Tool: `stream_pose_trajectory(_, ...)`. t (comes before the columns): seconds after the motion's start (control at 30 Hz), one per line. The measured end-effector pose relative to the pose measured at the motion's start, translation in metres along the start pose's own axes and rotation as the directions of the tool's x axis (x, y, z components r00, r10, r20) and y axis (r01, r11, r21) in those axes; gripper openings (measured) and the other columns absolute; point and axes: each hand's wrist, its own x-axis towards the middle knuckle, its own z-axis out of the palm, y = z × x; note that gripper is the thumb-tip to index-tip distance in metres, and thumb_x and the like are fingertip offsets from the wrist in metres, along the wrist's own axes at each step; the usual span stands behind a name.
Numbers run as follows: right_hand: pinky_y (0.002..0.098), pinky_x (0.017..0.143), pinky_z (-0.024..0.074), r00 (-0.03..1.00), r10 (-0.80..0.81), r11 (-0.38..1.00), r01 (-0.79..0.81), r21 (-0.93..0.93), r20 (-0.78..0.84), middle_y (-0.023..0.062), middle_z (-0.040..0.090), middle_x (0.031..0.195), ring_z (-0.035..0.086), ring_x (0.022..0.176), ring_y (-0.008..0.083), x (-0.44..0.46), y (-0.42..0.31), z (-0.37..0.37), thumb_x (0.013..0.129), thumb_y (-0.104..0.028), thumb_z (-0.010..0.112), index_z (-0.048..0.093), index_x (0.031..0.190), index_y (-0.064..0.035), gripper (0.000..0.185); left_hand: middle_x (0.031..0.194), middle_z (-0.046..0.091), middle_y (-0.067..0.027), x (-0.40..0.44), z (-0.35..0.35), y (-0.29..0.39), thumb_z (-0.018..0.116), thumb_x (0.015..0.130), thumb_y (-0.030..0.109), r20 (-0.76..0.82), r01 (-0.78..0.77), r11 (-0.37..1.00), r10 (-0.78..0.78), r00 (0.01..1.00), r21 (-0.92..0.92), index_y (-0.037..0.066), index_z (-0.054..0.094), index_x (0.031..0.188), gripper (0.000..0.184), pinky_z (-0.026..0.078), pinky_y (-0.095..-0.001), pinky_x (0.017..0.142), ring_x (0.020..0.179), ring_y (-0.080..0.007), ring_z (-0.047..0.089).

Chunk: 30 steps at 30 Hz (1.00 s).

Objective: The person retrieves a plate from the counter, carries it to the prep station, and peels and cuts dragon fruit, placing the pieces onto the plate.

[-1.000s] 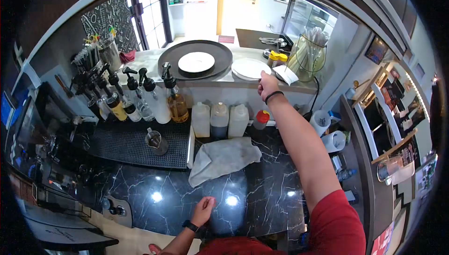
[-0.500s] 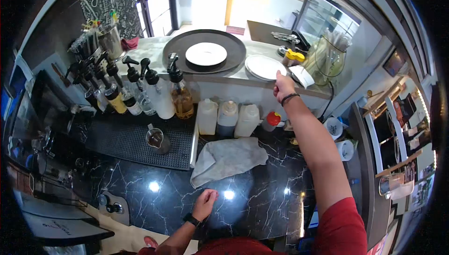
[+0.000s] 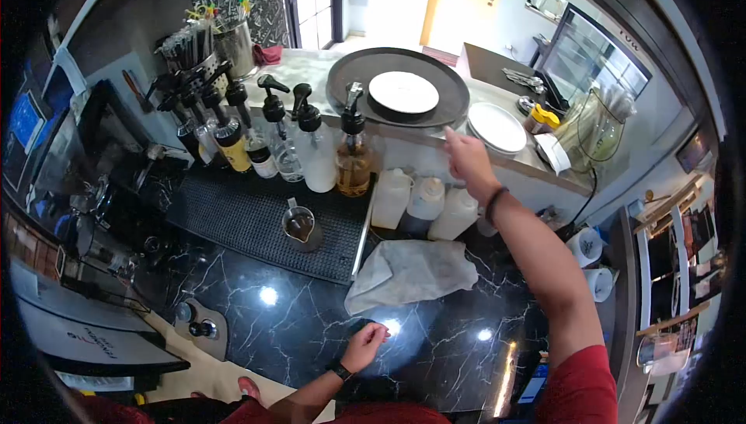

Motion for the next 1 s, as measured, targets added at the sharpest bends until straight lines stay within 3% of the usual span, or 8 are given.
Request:
stream_pose_trajectory(0.1,0.0194,0.041,0.0332,0.987,-0.045,0.997,0.036,0.063,0.157,0.0051,0.052,0.071,0.042,0.050,0.0098,0.036,-0.034,0.036,0.095,-0.037,0.057,0.053,0.092,-0.0020,0.035,0.101,0.064,-0.0098,0.000,-0.006,-0.004,0.048,0.100,0.013,0.007,-0.015,1.000,0.015,1.000,-0.016,0.000,0.057,0.108,0.018,0.052,-0.0276,0.081,0.090,-0.0165,0.062)
stream_pose_trajectory(0.23,0.0214,0.053,0.0486,0.969,0.211,0.955,-0.232,0.186,0.130,0.0169,0.046,0.106,0.052,0.078,0.0174,0.067,-0.066,0.064,0.096,-0.024,0.056,0.044,0.112,0.0041,0.035,0.099,0.064,-0.0093,-0.001,-0.019,-0.006,0.048,0.101,0.015,-0.101,-0.056,0.998,0.051,0.994,-0.040,0.000,0.058,0.108,0.019,0.052,-0.0278,0.081,0.087,-0.0163,0.062)
stream_pose_trajectory(0.5,0.0223,0.054,0.0506,0.940,0.243,0.897,-0.312,0.312,0.241,0.0195,0.046,0.112,0.054,0.074,0.0202,0.097,-0.052,0.061,0.095,-0.023,0.058,0.042,0.117,0.0062,0.040,0.095,0.065,-0.0083,-0.012,-0.033,0.016,0.047,0.101,0.019,-0.147,-0.036,0.999,0.031,0.989,-0.029,0.003,0.059,0.107,0.021,0.049,-0.0263,0.077,0.083,-0.0152,0.061)
stream_pose_trajectory(0.73,0.0270,0.040,0.0438,0.954,-0.196,0.980,0.186,-0.068,-0.228,0.0048,0.058,0.058,0.057,0.043,0.0151,0.086,-0.040,0.070,0.093,-0.036,0.060,0.065,0.074,-0.0033,0.038,0.096,0.065,-0.0091,-0.005,-0.030,0.023,0.048,0.101,0.019,-0.121,-0.057,0.998,0.052,0.991,-0.038,0.002,0.059,0.106,0.021,0.049,-0.0244,0.079,0.084,-0.0137,0.059)
stream_pose_trajectory(0.8,0.0271,0.040,0.0443,0.889,-0.389,0.902,0.314,-0.295,-0.243,0.0032,0.055,0.053,0.054,0.039,0.0149,0.086,-0.037,0.067,0.092,-0.039,0.061,0.062,0.060,-0.0024,0.049,0.096,0.064,-0.0089,0.000,-0.027,0.027,0.047,0.102,0.019,-0.080,-0.059,0.998,0.056,0.995,-0.026,0.002,0.059,0.106,0.021,0.049,-0.0244,0.078,0.083,-0.0137,0.059)
stream_pose_trajectory(0.9,0.0349,0.055,0.0445,0.870,-0.425,0.898,0.369,-0.241,-0.252,0.0048,0.056,0.052,0.048,0.046,0.0165,0.056,-0.042,0.053,0.093,-0.047,0.055,0.061,0.055,-0.0052,0.057,0.095,0.064,-0.0086,0.003,-0.020,0.033,0.046,0.102,0.021,-0.068,-0.066,0.997,0.064,0.996,-0.034,0.003,0.059,0.107,0.022,0.048,-0.0245,0.077,0.080,-0.0136,0.058)
stream_pose_trajectory(0.97,0.0350,0.054,0.0441,0.763,-0.574,0.807,0.466,-0.363,-0.298,0.0046,0.056,0.052,0.047,0.047,0.0158,0.036,-0.041,0.039,0.093,-0.046,0.054,0.060,0.054,-0.0067,0.056,0.095,0.064,-0.0084,0.006,-0.012,0.036,0.046,0.102,0.022,-0.020,-0.089,0.996,0.088,0.996,-0.018,0.004,0.059,0.107,0.023,0.047,-0.0244,0.076,0.079,-0.0134,0.057)
stream_pose_trajectory(1.0,0.0250,0.039,0.0398,0.769,-0.572,0.815,0.495,-0.302,-0.284,0.0018,0.051,0.047,0.052,0.037,0.0135,0.011,-0.047,0.029,0.092,-0.039,0.061,0.059,0.057,-0.0023,0.051,0.094,0.064,-0.0082,0.008,-0.008,0.038,0.045,0.102,0.023,-0.009,-0.113,0.993,0.113,0.994,-0.013,0.004,0.058,0.107,0.024,0.046,-0.0243,0.075,0.079,-0.0132,0.057)
